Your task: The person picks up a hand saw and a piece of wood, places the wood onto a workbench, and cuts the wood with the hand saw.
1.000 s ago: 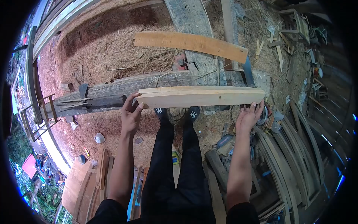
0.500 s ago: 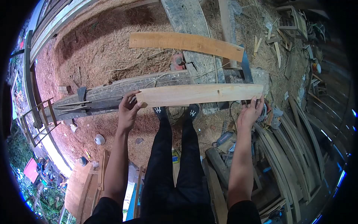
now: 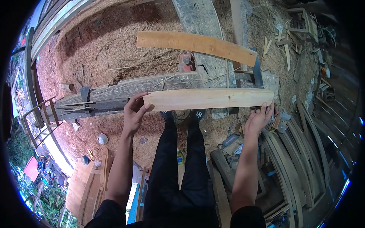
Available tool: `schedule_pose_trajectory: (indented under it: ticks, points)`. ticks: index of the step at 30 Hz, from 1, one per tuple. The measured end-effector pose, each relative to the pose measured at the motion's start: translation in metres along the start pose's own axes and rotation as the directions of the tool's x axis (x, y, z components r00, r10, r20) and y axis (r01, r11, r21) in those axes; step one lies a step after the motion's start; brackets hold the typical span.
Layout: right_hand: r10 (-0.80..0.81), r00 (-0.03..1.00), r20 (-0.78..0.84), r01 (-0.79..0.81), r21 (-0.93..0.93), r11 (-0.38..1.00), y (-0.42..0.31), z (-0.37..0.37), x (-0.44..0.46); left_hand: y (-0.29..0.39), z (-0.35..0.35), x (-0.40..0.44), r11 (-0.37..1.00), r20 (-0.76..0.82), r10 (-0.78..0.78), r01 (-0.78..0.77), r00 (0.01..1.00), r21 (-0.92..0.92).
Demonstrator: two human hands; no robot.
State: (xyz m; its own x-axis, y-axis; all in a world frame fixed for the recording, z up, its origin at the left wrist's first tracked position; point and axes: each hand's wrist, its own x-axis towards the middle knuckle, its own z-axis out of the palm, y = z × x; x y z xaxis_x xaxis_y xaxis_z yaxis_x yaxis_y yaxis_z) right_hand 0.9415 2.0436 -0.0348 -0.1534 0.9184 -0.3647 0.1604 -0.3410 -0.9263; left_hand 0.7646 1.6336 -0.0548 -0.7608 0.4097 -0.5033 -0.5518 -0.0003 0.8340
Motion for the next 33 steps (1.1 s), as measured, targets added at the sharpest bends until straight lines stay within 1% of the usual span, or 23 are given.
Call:
schedule_pose_trajectory:
  ticks: [2, 4, 6, 8, 12, 14, 17, 19, 23, 25, 28, 31, 33]
  points:
    - [-0.007, 1.0, -0.016, 0.007, 0.024, 1.0, -0.002, 0.005, -0.002, 0.002, -0.001, 0.0, 1.0, 0.015, 0.008, -0.008, 1.0, 0.028]
    - [-0.011, 0.997, -0.075, 0.012, 0.017, 1.0, -0.006, 0.013, -0.006, 0.005, -0.001, -0.001, 0.999, 0.002, -0.011, 0.011, 1.0, 0.034]
    - [-0.017, 0.997, -0.077, 0.018, 0.016, 1.0, -0.002, 0.008, -0.003, 0.006, -0.001, -0.002, 0.999, -0.009, -0.03, 0.031, 0.999, 0.039]
    - [-0.022, 0.996, -0.081, 0.023, 0.014, 1.0, 0.0, 0.007, -0.002, 0.005, -0.002, -0.002, 0.997, 0.001, -0.078, 0.078, 0.997, -0.008]
    - [-0.012, 0.995, -0.099, 0.011, -0.011, 1.0, 0.0, 0.008, -0.002, 0.003, -0.003, 0.0, 0.997, -0.005, -0.068, 0.068, 0.998, -0.035]
    - [-0.016, 0.995, -0.096, 0.013, -0.029, 1.0, 0.003, 0.005, 0.0, 0.003, -0.004, 0.001, 0.998, -0.007, -0.066, 0.066, 0.998, 0.005]
    - [-0.046, 0.994, -0.096, 0.04, -0.061, 0.997, 0.007, 0.003, 0.003, 0.002, -0.006, 0.002, 0.997, -0.003, -0.076, 0.076, 0.997, 0.001]
    - [-0.054, 0.993, -0.102, 0.055, 0.005, 0.998, 0.007, 0.007, 0.002, 0.001, -0.007, 0.002, 0.998, 0.002, -0.07, 0.07, 0.998, -0.001]
    - [-0.058, 0.99, -0.126, 0.062, 0.024, 0.998, 0.005, 0.012, -0.002, 0.002, -0.007, 0.003, 0.998, 0.009, -0.061, 0.061, 0.998, 0.012]
    - [-0.074, 0.994, -0.079, 0.069, -0.062, 0.996, 0.007, 0.005, 0.0, 0.002, -0.007, 0.002, 0.998, 0.007, -0.056, 0.056, 0.998, 0.022]
    - [-0.057, 0.991, -0.121, 0.045, -0.1, 0.994, 0.003, 0.01, -0.003, 0.002, -0.006, 0.002, 0.998, 0.004, -0.051, 0.051, 0.999, 0.034]
    - [-0.067, 0.989, -0.13, 0.06, -0.059, 0.996, -0.001, 0.02, -0.01, 0.004, -0.002, 0.001, 0.997, -0.01, -0.073, 0.073, 0.997, 0.031]
    - [-0.06, 0.991, -0.122, 0.051, -0.075, 0.996, 0.006, 0.006, -0.002, 0.005, 0.001, 0.0, 0.995, -0.022, -0.093, 0.093, 0.995, 0.027]
